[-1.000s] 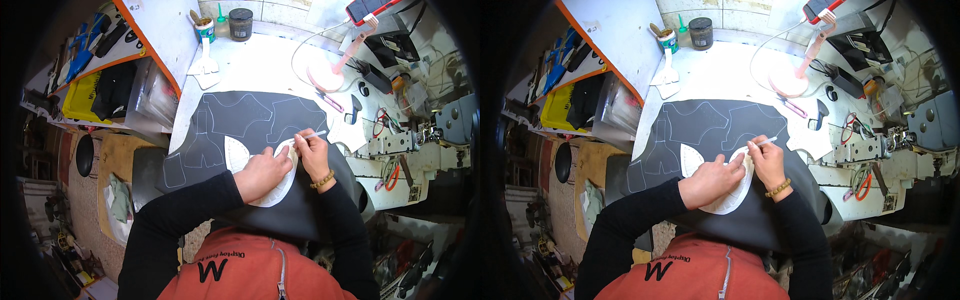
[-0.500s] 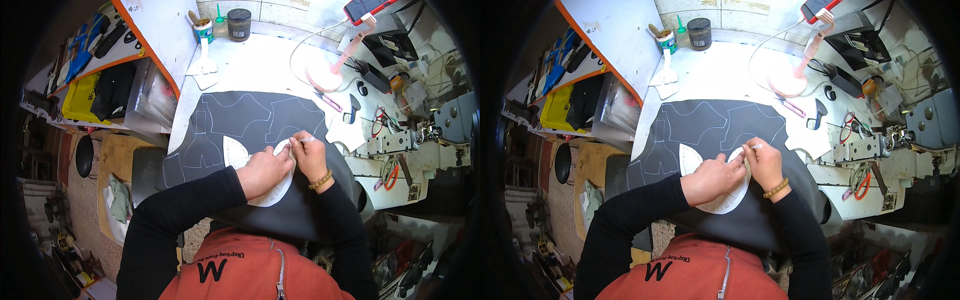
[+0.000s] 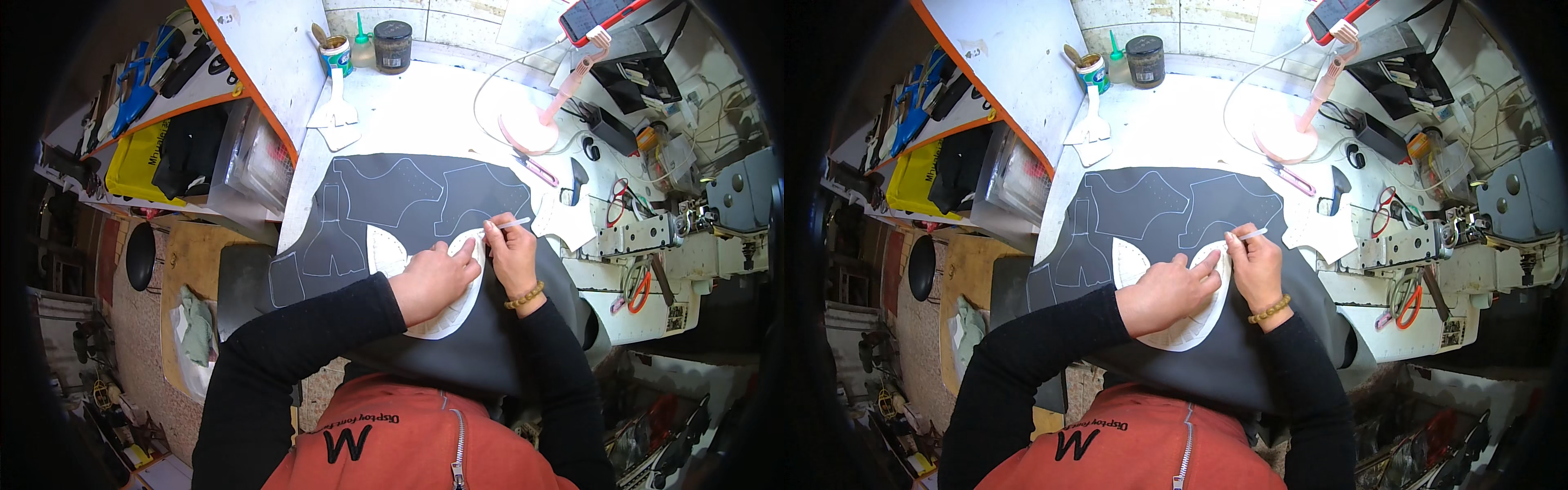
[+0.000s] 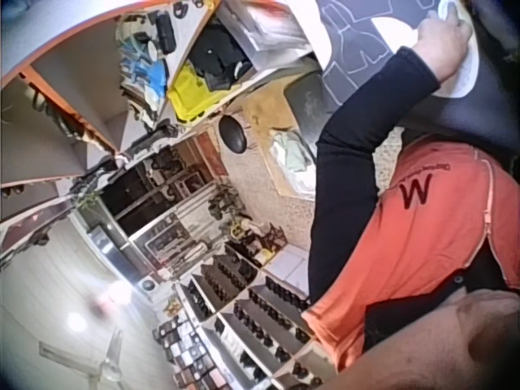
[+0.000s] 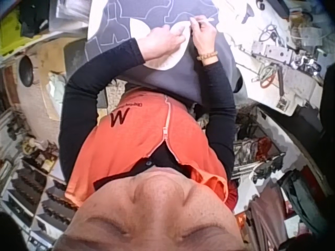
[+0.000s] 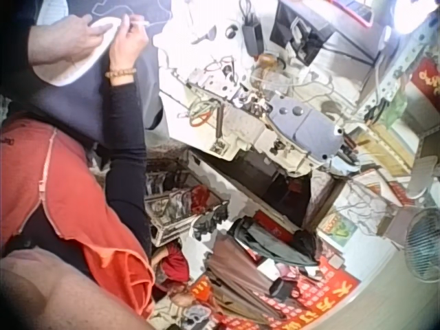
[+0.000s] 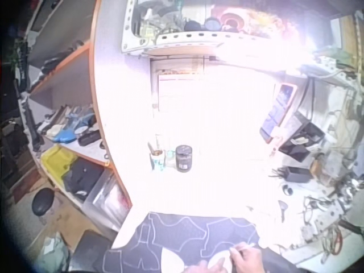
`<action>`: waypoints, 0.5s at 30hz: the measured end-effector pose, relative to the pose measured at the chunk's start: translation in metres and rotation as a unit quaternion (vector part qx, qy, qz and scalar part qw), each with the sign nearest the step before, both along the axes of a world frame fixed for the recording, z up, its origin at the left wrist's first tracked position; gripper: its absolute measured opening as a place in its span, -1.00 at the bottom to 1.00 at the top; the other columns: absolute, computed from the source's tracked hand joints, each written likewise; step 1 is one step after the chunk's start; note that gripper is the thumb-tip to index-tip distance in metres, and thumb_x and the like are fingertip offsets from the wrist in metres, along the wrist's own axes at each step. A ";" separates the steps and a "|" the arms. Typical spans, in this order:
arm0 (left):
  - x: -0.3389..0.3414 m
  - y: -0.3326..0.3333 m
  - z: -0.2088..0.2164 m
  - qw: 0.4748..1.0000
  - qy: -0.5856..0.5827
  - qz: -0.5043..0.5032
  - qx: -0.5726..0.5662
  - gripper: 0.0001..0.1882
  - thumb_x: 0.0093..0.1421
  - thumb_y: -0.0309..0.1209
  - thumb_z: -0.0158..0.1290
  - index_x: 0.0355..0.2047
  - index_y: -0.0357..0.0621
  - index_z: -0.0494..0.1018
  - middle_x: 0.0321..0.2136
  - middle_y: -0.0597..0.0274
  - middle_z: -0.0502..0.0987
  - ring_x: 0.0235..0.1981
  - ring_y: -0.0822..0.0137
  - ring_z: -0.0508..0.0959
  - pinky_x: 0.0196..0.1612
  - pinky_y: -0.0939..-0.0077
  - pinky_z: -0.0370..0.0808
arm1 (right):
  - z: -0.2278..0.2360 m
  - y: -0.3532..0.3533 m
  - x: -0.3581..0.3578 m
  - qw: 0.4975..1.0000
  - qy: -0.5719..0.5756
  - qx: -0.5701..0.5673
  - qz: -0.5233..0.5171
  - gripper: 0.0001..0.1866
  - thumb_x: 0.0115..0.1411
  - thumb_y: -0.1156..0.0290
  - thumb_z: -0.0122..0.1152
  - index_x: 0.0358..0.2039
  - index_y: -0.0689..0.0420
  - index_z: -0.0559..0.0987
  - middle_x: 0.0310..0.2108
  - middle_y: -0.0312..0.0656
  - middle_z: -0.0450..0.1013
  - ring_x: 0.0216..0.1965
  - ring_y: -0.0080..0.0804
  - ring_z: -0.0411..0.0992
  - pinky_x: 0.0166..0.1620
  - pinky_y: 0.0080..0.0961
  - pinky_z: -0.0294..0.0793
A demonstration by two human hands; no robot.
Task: The person places a paper pattern on a dark sheet of material and traces its outline with a white marking pen. They then pick up a small white fabric piece, mark it with the pen, and return to tracing another pattern on the dark material.
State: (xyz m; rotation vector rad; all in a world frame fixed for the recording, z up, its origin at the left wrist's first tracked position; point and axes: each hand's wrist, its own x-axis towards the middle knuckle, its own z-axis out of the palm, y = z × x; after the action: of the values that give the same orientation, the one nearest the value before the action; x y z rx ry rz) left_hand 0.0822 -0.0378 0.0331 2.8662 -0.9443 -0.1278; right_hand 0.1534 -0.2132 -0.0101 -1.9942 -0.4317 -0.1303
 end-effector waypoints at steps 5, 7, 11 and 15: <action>-0.002 -0.001 0.000 1.000 0.009 0.007 -0.010 -0.51 0.01 -0.49 0.18 0.00 -0.22 0.38 0.25 -0.08 0.32 -0.27 0.02 0.58 -0.42 0.26 0.66 | 0.001 0.001 0.000 0.991 -0.120 -0.064 0.013 -0.88 0.31 0.44 0.22 -0.35 0.22 0.58 -0.65 -0.30 0.46 -0.63 -0.64 0.35 -0.53 -0.58 0.33; -0.007 0.000 0.001 1.000 -0.001 0.015 -0.014 -0.51 0.01 -0.49 0.17 -0.01 -0.24 0.38 0.25 -0.07 0.32 -0.25 0.04 0.57 -0.43 0.25 0.66 | 0.002 0.000 -0.002 0.996 -0.068 -0.057 0.011 -0.87 0.32 0.44 0.22 -0.34 0.22 0.58 -0.64 -0.30 0.47 -0.62 -0.66 0.37 -0.52 -0.61 0.34; -0.032 0.000 -0.003 0.997 -0.043 0.063 -0.029 -0.53 0.00 -0.50 0.15 -0.02 -0.25 0.39 0.21 -0.06 0.36 -0.16 0.04 0.54 -0.36 0.31 0.66 | 0.013 -0.005 -0.018 0.979 0.135 0.152 -0.019 -0.82 0.34 0.39 0.19 -0.28 0.26 0.63 -0.55 -0.28 0.53 -0.58 -0.69 0.41 -0.49 -0.68 0.38; -0.064 -0.001 -0.021 0.982 -0.122 0.117 -0.088 -0.56 0.04 -0.48 0.11 -0.01 -0.22 0.42 0.15 0.01 0.44 -0.04 0.04 0.50 -0.13 0.37 0.62 | 0.062 -0.008 -0.059 0.963 0.097 0.250 0.017 -0.75 0.44 0.42 0.02 0.00 0.29 0.52 -0.34 -0.13 0.58 -0.48 -0.62 0.42 -0.36 -0.67 0.43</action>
State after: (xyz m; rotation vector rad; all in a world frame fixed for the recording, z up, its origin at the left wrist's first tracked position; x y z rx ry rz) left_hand 0.0187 -0.0388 0.0124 2.8403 -0.6085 0.3178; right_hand 0.0941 -0.2214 0.0515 -1.4829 -0.2727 -0.0171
